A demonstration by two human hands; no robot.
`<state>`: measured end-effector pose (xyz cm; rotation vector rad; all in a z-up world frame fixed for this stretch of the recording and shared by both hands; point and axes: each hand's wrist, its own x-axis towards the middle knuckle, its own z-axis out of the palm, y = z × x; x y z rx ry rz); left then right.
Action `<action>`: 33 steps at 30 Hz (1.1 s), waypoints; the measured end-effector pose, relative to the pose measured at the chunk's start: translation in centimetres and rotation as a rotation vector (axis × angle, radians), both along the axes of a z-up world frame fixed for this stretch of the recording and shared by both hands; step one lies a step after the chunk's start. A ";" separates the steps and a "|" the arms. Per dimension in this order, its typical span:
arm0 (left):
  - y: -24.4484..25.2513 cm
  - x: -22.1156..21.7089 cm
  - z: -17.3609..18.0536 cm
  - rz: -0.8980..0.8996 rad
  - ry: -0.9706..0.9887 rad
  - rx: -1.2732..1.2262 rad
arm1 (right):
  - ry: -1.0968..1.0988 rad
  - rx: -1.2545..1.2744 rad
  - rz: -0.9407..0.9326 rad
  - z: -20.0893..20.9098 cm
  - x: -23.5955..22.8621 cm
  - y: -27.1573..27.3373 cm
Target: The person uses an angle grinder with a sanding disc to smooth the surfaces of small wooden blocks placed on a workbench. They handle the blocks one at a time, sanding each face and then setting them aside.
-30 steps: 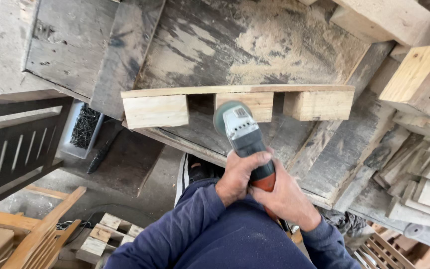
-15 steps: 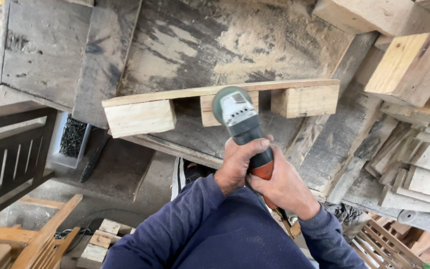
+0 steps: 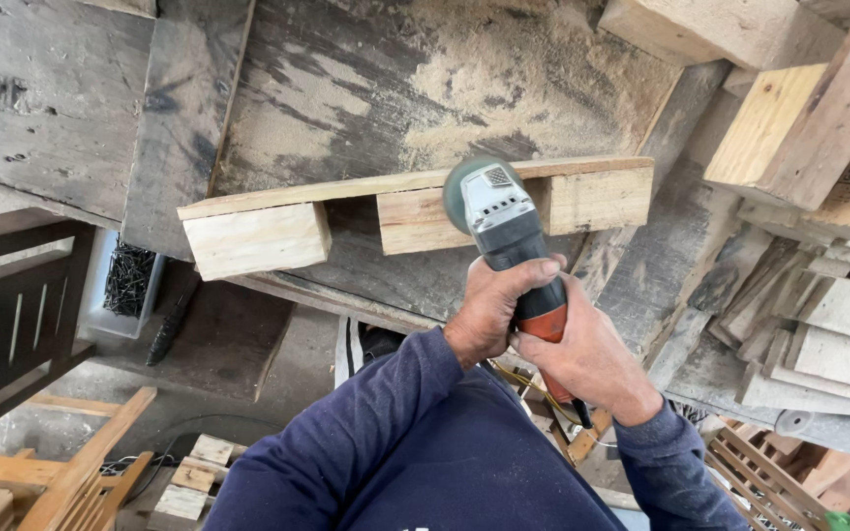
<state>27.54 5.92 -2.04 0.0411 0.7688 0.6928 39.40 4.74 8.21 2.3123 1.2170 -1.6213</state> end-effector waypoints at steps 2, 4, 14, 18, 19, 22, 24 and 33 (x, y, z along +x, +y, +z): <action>0.2 0.6 -0.4 0.010 -0.039 -0.011 | -0.031 -0.015 0.001 -0.1 0.5 0.2; 0.2 1.4 -0.6 0.017 -0.079 -0.016 | -0.057 -0.022 0.006 0.0 1.1 0.2; 0.5 1.1 2.7 0.066 -0.058 -0.084 | -0.016 -0.052 0.028 2.3 0.4 1.8; 0.5 -1.0 3.3 0.138 -0.018 -0.143 | -0.006 -0.137 0.104 2.7 -0.6 3.0; 0.6 -1.0 3.3 0.138 -0.035 -0.144 | 0.000 -0.122 0.113 2.8 -0.6 3.3; 0.7 -0.7 3.1 0.127 -0.062 -0.144 | -0.003 -0.097 0.133 2.9 -0.3 3.8; 1.3 0.3 2.7 0.110 -0.052 -0.119 | -0.037 -0.088 0.142 2.7 0.4 4.2; 1.1 2.9 1.8 0.070 -0.117 -0.138 | -0.085 -0.146 0.094 1.7 3.0 3.2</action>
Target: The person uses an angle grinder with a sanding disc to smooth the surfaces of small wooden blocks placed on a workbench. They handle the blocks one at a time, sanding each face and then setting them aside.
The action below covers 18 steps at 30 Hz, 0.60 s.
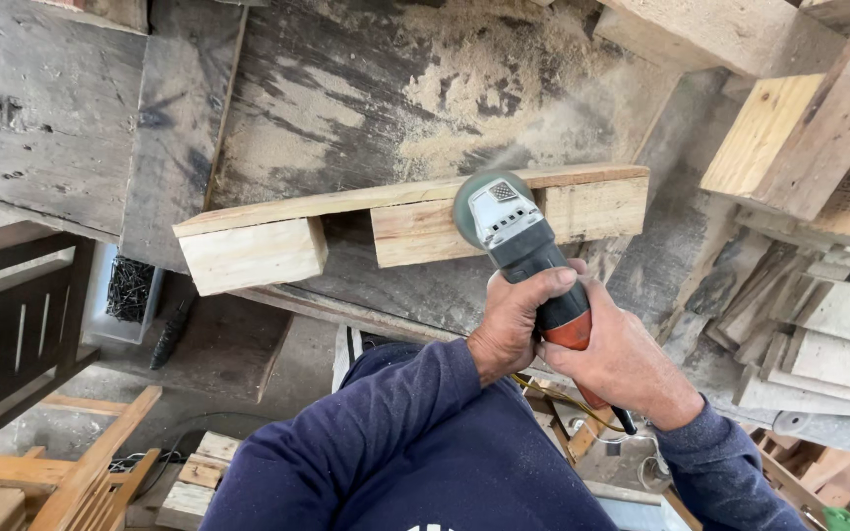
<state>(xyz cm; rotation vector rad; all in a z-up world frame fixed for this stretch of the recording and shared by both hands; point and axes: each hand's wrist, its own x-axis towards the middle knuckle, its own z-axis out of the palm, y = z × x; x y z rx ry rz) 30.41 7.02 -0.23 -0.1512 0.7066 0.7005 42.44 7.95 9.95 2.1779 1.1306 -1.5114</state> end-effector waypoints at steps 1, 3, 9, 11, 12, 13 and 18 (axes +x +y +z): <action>-0.1 0.3 -0.1 -0.001 -0.002 0.004 | -0.015 -0.027 0.003 -0.1 0.2 -0.1; -0.3 0.8 -0.3 -0.001 -0.006 0.011 | -0.048 -0.081 0.011 -0.2 0.7 -0.4; -0.7 2.2 -1.0 -0.018 -0.006 0.038 | -0.021 0.023 -0.013 -0.8 2.1 -1.1; -0.8 2.8 -1.3 -0.007 -0.019 0.066 | -0.050 0.020 -0.009 -1.0 2.7 -1.4; -0.7 3.2 -1.4 -0.002 -0.026 0.081 | -0.065 0.021 -0.007 -1.1 3.0 -1.5; -0.5 3.6 -1.6 -0.011 -0.031 0.085 | -0.067 0.053 -0.019 -1.2 3.3 -1.6; 0.5 4.7 -1.6 -0.125 -0.094 0.091 | -0.094 0.151 -0.076 -0.5 3.2 -2.1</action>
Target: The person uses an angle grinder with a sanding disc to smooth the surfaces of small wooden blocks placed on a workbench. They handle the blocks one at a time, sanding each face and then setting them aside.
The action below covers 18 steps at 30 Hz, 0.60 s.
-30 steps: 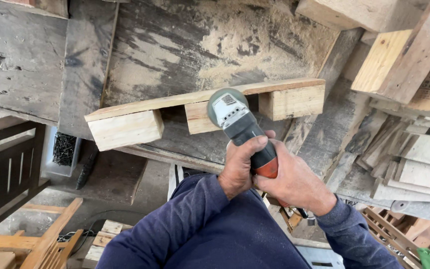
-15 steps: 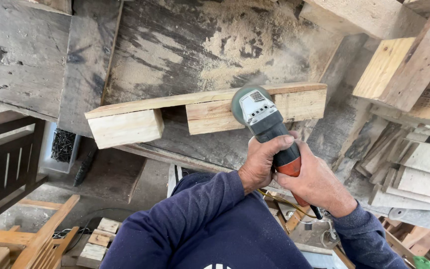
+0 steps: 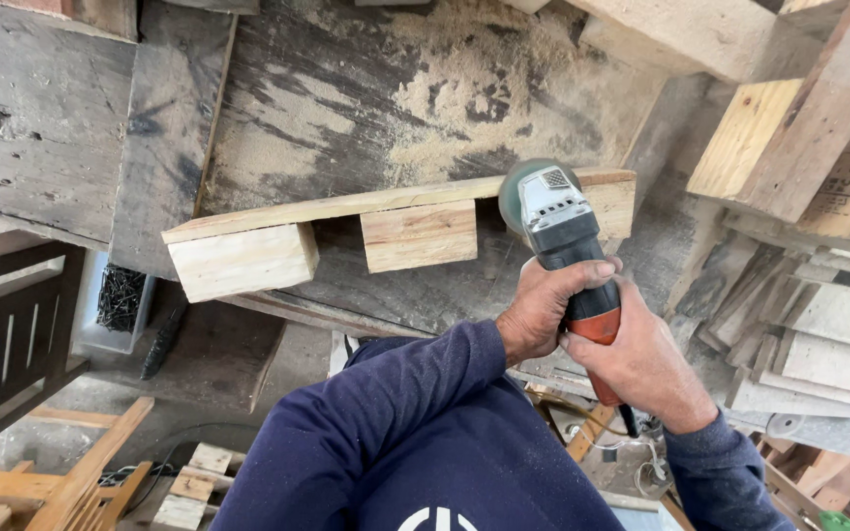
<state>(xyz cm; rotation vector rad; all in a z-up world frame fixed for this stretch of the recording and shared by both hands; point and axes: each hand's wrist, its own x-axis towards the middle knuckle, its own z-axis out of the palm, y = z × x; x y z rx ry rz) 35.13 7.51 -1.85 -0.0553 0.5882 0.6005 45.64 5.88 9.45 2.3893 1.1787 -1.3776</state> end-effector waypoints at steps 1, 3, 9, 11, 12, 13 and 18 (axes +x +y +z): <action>0.2 -0.2 0.2 0.014 0.003 0.011 | 0.010 0.011 -0.011 0.3 -0.4 0.1; 0.1 -1.3 0.8 0.049 0.016 0.020 | 0.037 0.021 -0.027 0.9 -1.6 0.2; -1.4 -8.3 2.2 0.178 0.233 0.034 | 0.247 -0.123 0.078 0.9 -6.5 1.5; -1.2 -10.1 2.4 0.233 0.246 0.005 | 0.265 -0.089 0.147 0.7 -7.7 2.3; -1.1 -10.6 2.6 0.261 0.251 -0.013 | 0.271 -0.076 0.183 0.7 -8.1 2.5; -1.0 -10.9 2.6 0.258 0.240 -0.023 | 0.283 -0.060 0.190 0.7 -8.3 2.6; -1.9 -9.2 2.4 0.247 0.190 -0.034 | 0.194 -0.064 0.153 0.9 -7.4 1.2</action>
